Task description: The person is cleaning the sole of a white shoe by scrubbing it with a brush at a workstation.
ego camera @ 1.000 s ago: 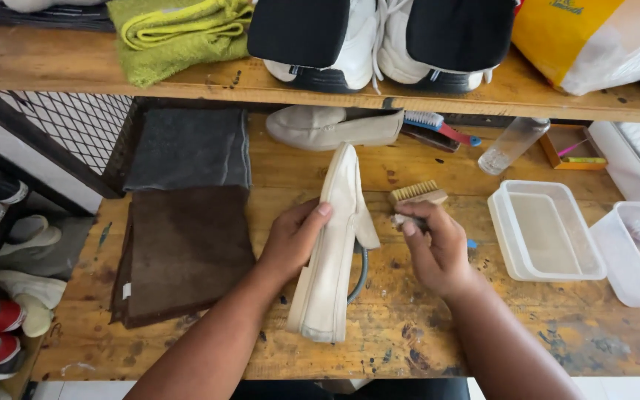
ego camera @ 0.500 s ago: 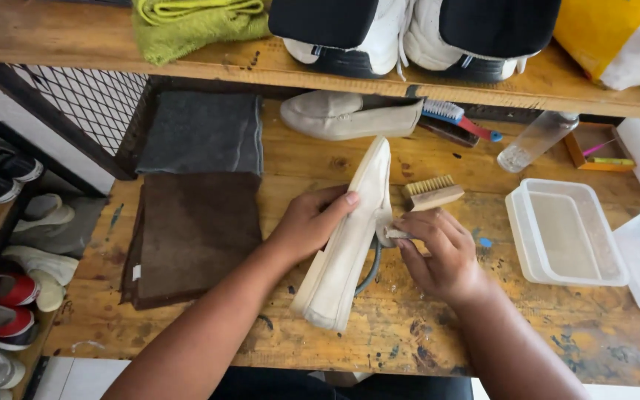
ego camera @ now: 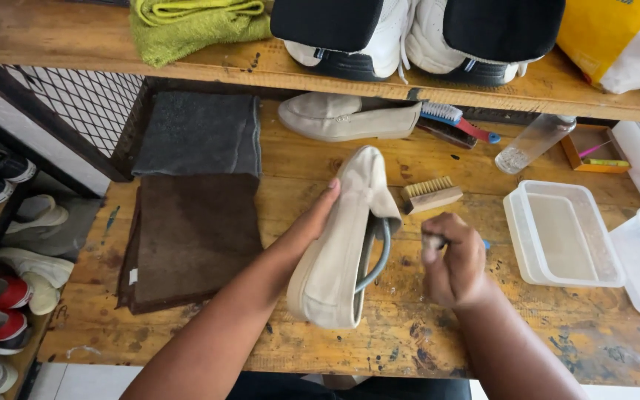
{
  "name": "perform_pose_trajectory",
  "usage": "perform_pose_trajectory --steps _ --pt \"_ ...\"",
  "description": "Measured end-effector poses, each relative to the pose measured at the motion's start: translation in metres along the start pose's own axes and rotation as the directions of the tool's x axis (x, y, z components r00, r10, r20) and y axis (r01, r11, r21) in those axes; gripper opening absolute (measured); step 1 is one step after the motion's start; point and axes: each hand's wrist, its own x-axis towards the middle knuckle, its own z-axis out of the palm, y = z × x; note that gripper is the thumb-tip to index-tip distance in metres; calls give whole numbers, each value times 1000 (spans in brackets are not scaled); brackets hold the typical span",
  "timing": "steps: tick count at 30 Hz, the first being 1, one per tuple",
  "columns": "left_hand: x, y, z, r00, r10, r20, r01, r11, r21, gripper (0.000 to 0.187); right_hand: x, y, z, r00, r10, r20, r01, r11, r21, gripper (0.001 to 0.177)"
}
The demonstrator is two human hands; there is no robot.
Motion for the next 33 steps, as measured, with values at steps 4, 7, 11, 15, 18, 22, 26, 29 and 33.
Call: perform_pose_trajectory --steps 4,7,11,15,18,22,26,29,33 --pt "-12 6 1 998 -20 65 26 995 -100 98 25 -24 10 981 -140 133 151 985 -79 40" --pt "-9 8 -4 992 -28 125 53 979 -198 101 52 -47 20 957 -178 228 204 974 -94 37" --pt "19 -12 -20 977 -156 146 180 969 -170 105 51 -43 18 945 -184 271 224 966 -126 31" --pt "32 -33 -28 975 -94 199 150 946 -288 90 47 -36 18 937 -215 276 257 958 -128 35" --pt "49 -48 -41 978 10 209 61 941 -334 61 51 -42 20 934 -216 286 259 958 -123 33" --pt "35 -37 -41 947 203 248 -120 942 -312 51 52 -43 20 931 -244 273 301 935 -189 35" --pt "31 -55 -45 891 344 298 -251 917 -309 64 47 -41 20 959 -183 216 236 937 -257 31" --pt "22 -47 -42 753 565 337 -549 822 -151 82 32 -28 18 977 -132 169 172 953 -251 31" --pt "5 -37 -45 634 692 345 -762 636 123 100 53 -55 18 964 -62 260 151 928 -340 25"
